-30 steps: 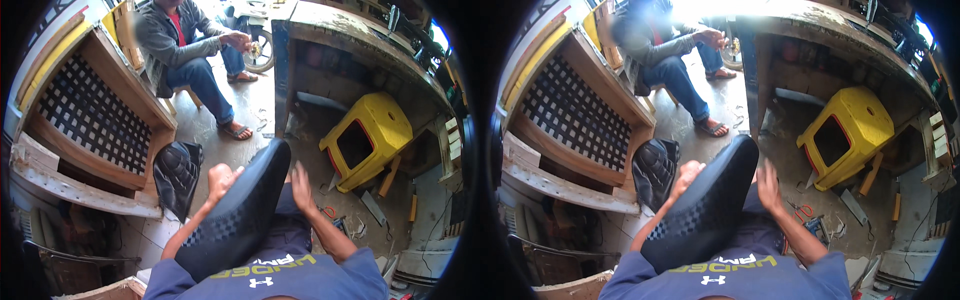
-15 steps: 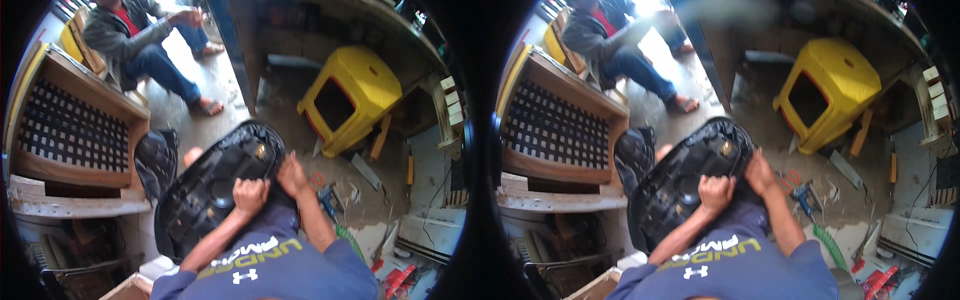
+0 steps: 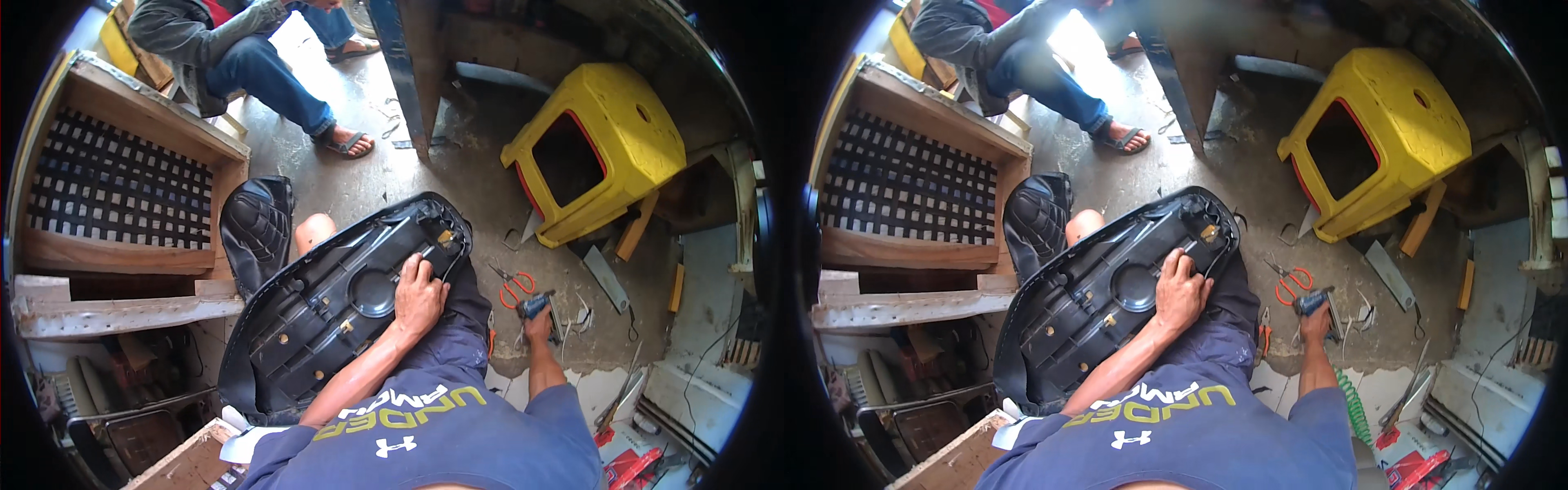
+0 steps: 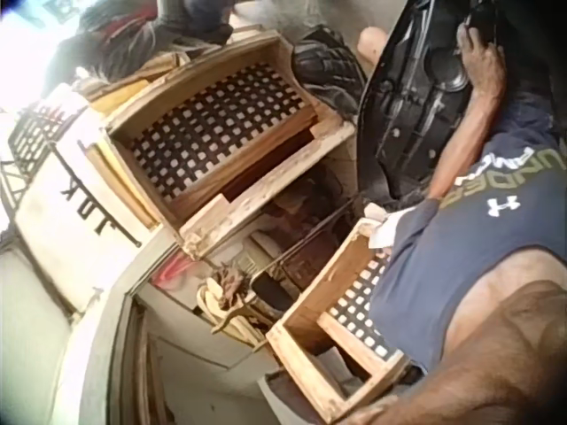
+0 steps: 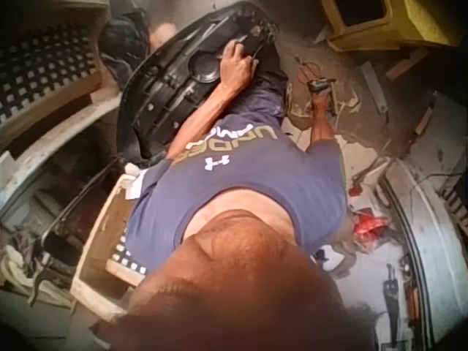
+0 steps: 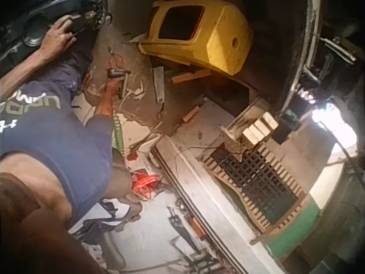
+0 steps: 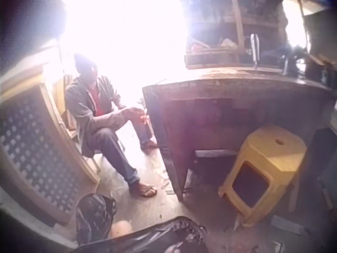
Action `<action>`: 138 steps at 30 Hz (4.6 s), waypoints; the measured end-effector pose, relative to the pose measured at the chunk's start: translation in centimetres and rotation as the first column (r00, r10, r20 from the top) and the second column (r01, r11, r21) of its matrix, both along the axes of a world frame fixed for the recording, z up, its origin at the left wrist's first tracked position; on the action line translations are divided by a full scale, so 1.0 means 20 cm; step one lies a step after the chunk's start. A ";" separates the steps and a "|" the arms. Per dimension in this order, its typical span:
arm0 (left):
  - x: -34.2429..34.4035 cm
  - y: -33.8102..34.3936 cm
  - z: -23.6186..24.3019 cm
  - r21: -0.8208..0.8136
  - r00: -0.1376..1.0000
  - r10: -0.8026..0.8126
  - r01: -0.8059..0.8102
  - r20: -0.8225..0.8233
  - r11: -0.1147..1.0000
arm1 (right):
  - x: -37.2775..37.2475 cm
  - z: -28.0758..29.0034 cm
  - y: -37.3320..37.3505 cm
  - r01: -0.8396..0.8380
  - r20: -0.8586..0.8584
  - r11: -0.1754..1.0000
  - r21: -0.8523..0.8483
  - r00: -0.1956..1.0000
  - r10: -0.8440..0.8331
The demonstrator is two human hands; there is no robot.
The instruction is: The person staples new fabric onto a motorcycle seat frame using a pneumatic stapler, pulling the material tight and trimming excess pieces with scissors.
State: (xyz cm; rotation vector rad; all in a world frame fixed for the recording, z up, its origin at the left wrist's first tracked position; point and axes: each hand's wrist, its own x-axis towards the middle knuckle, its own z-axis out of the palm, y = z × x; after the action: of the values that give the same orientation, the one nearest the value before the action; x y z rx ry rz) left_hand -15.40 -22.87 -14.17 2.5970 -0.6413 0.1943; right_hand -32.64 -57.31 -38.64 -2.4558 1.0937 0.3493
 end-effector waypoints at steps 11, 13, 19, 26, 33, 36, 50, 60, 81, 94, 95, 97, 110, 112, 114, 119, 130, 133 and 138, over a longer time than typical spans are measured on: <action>0.03 0.01 0.00 -0.040 0.998 0.002 -0.005 -0.064 0.999 | 0.53 0.99 0.43 -0.248 0.301 0.657 0.711 0.953 0.034; 0.03 0.02 0.01 -0.046 0.998 -0.001 -0.002 -0.067 0.999 | 0.61 1.09 0.51 -0.375 0.408 0.619 0.690 0.908 0.094; 0.04 0.04 0.00 -0.064 0.996 0.006 -0.012 -0.089 0.998 | 0.74 1.20 0.53 -0.432 0.338 0.619 0.656 0.901 0.270; 0.05 0.04 -0.05 -0.040 0.996 0.010 -0.013 -0.086 0.999 | 0.85 1.19 0.59 -0.501 0.243 0.650 0.572 0.860 0.449; 0.05 0.06 -0.04 -0.058 0.997 -0.004 -0.001 -0.082 0.998 | 0.88 1.26 0.57 -0.523 0.326 0.664 0.534 0.852 0.409; 0.04 0.06 -0.04 -0.053 0.996 -0.018 0.013 -0.090 0.998 | 0.87 1.30 0.57 -0.497 0.216 0.708 0.501 0.864 0.454; 0.06 0.05 -0.04 -0.044 0.994 -0.030 0.025 -0.110 0.999 | 0.97 1.19 0.50 -0.492 0.160 0.704 0.512 0.860 0.484; 0.10 0.18 0.10 -0.038 0.948 -0.152 0.147 -0.281 0.988 | 0.95 1.26 0.51 -0.404 0.178 0.740 0.538 0.912 0.369; 0.07 0.17 0.01 -0.032 0.949 -0.235 0.234 -0.208 0.972 | 1.11 1.39 0.65 -0.556 -0.106 0.701 0.447 0.745 0.658; 0.08 0.21 0.02 -0.024 0.958 -0.222 0.221 -0.182 0.975 | 1.09 1.55 0.71 -0.518 -0.134 0.713 0.472 0.758 0.639; 0.08 0.21 0.01 -0.029 0.960 -0.218 0.216 -0.175 0.976 | 1.09 1.55 0.73 -0.546 -0.138 0.704 0.454 0.737 0.661; 0.07 0.20 0.00 -0.023 0.960 -0.219 0.218 -0.176 0.976 | 1.08 1.54 0.78 -0.595 -0.106 0.703 0.390 0.729 0.676; 0.10 0.26 0.01 -0.088 0.938 -0.272 0.259 -0.216 0.962 | 1.10 1.68 0.83 -0.508 -0.201 0.743 0.435 0.749 0.631; 0.10 0.26 0.01 -0.088 0.935 -0.277 0.264 -0.219 0.960 | 1.08 1.67 0.85 -0.522 -0.244 0.739 0.426 0.720 0.649; 0.10 0.26 0.00 -0.084 0.934 -0.275 0.263 -0.230 0.961 | 1.06 1.66 0.91 -0.585 -0.170 0.724 0.366 0.722 0.670; 0.08 0.27 -0.01 -0.047 0.958 -0.238 0.233 -0.163 0.971 | 1.04 1.67 0.98 -0.528 -0.196 0.758 0.384 0.755 0.626; 0.35 0.19 -0.26 0.055 0.992 -0.025 0.032 -0.122 0.998 | 0.93 1.63 0.71 -0.371 0.145 0.827 0.422 0.928 0.342; 0.29 0.17 -0.27 0.173 0.976 -0.082 0.118 -0.201 0.978 | 0.89 1.60 0.70 -0.437 0.126 0.837 0.328 0.899 0.420; 0.22 0.25 -0.22 0.158 0.909 -0.179 0.254 -0.376 0.954 | 0.83 1.64 0.74 -0.486 0.062 0.694 0.531 0.840 0.540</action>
State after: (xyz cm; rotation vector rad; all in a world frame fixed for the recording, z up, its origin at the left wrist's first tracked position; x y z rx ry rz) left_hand -11.00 -17.84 -18.50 2.6247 -0.8421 -0.4304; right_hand -16.00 -42.48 -5.93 -2.1877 0.2332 0.8331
